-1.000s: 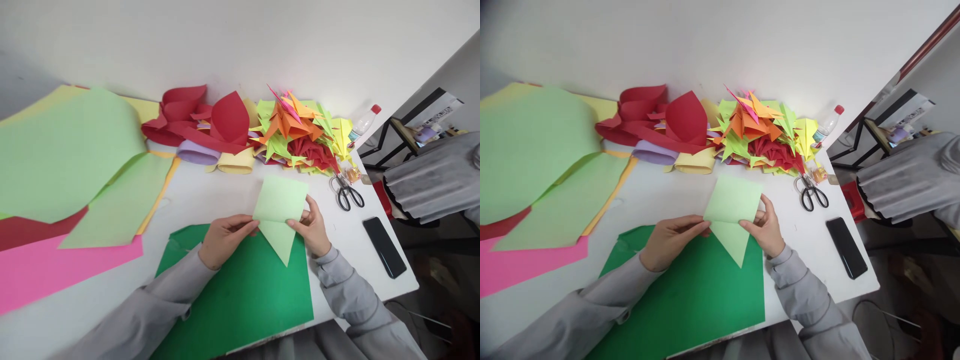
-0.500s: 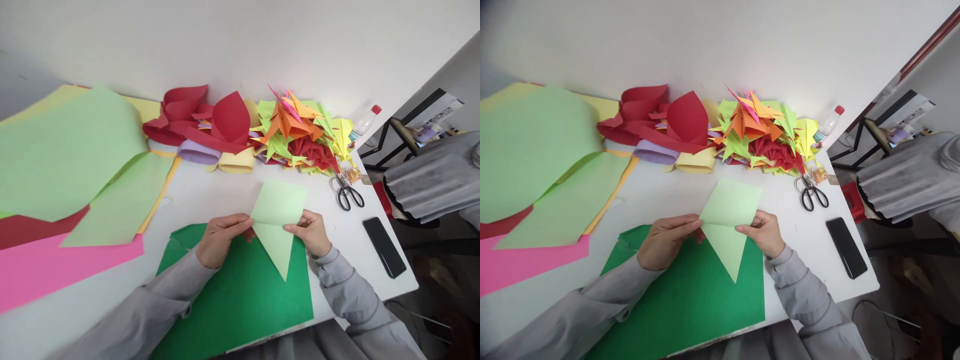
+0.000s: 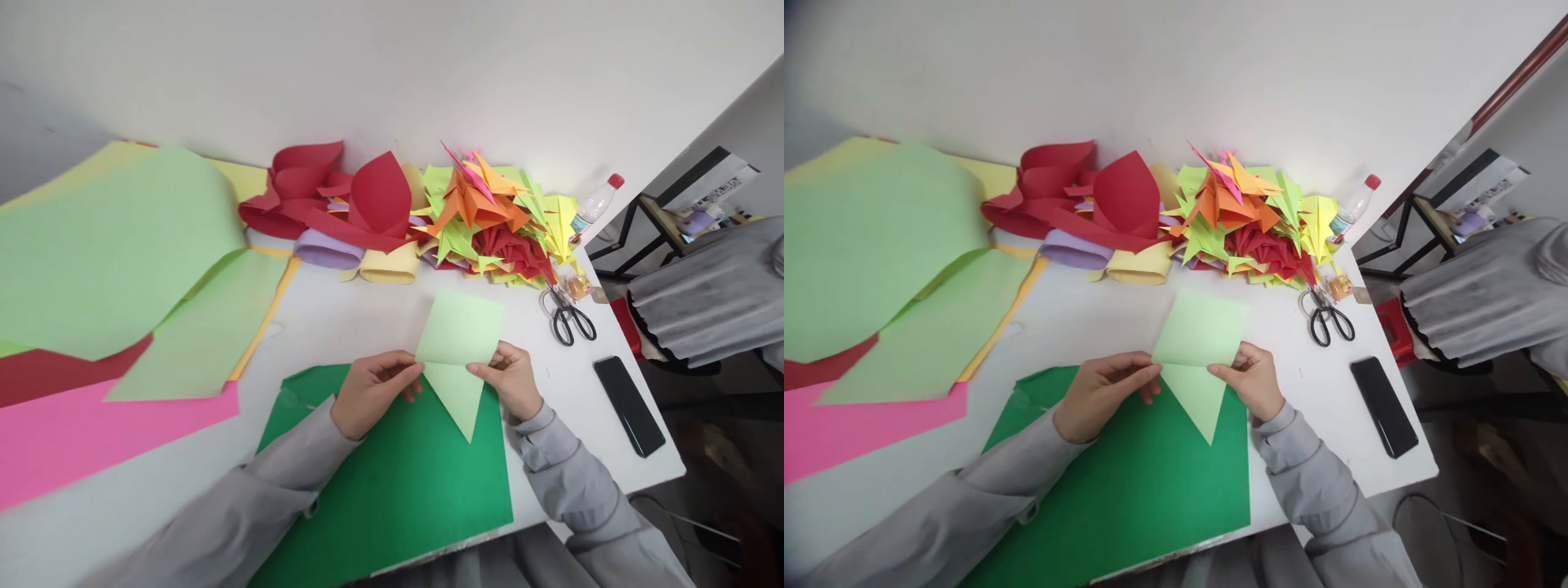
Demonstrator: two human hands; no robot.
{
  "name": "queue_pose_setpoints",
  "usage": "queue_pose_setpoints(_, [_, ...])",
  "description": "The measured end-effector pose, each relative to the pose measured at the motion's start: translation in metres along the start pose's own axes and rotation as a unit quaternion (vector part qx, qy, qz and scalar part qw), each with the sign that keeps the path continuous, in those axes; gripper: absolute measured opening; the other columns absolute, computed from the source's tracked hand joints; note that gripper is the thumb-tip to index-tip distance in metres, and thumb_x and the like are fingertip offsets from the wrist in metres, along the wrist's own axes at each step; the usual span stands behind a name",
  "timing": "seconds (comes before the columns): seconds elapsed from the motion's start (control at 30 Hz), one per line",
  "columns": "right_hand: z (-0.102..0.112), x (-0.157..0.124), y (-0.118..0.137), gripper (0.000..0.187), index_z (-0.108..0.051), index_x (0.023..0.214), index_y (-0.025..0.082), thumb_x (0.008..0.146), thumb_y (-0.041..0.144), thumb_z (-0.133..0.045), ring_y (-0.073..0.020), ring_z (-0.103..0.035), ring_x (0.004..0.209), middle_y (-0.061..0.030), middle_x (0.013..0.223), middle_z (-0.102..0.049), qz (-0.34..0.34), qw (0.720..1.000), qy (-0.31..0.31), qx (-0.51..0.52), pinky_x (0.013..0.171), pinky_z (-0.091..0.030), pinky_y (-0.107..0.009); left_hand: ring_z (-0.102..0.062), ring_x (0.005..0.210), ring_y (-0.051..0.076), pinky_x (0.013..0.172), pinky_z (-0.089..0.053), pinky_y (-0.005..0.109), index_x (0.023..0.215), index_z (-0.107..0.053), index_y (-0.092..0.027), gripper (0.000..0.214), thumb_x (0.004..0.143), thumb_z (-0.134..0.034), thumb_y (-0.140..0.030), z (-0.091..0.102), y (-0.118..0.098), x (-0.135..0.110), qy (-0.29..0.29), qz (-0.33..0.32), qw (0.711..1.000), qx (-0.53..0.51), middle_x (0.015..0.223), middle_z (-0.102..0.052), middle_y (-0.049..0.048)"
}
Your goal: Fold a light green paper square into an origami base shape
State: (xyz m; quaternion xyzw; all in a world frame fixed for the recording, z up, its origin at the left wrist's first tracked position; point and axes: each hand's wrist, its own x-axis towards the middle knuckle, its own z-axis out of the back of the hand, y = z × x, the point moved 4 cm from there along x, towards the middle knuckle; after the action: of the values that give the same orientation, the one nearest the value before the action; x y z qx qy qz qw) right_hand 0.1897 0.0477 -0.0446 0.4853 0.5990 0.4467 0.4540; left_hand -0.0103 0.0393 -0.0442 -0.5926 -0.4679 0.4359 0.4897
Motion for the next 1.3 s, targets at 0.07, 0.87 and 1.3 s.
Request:
queue_pose_setpoints(0.07, [0.0,0.0,-0.001,0.027,-0.071,0.083,0.018,0.059,0.022,-0.082,-0.0161,-0.068,0.068,-0.0024,0.081,-0.075,0.002,1.0,0.006,-0.005,0.067,-0.055,-0.031,-0.055,0.041,0.011,0.043,-0.049,0.022,0.064,-0.065,-0.014,0.02,0.073,-0.069,-0.032,-0.001,0.001,0.0,-0.002,-0.001,1.0,0.003,0.051,-0.063,-0.0001])
queue_pose_setpoints(0.87, [-0.012,-0.024,0.027,0.052,-0.049,0.128,0.026,0.078,0.012,-0.053,-0.0311,-0.039,0.129,-0.0106,0.133,-0.05,0.422,0.686,0.1,-0.585,0.104,-0.03,-0.058,-0.068,0.082,0.019,0.073,-0.056,0.032,0.089,-0.067,-0.012,0.022,0.091,-0.044,-0.011,-0.004,-0.004,-0.012,0.047,-0.503,0.66,0.556,0.093,-0.073,0.0105])
queue_pose_setpoints(1.3, [-0.011,-0.02,0.022,0.024,-0.066,0.098,0.018,0.078,0.011,-0.055,-0.0223,-0.062,0.099,-0.0066,0.1,-0.072,0.387,0.698,0.26,-0.543,0.084,-0.047,-0.038,-0.057,0.106,0.024,0.09,-0.048,0.042,0.098,-0.067,-0.016,0.029,0.084,-0.044,-0.008,0.003,0.003,-0.009,0.176,-0.434,0.705,0.533,0.111,-0.068,0.0098])
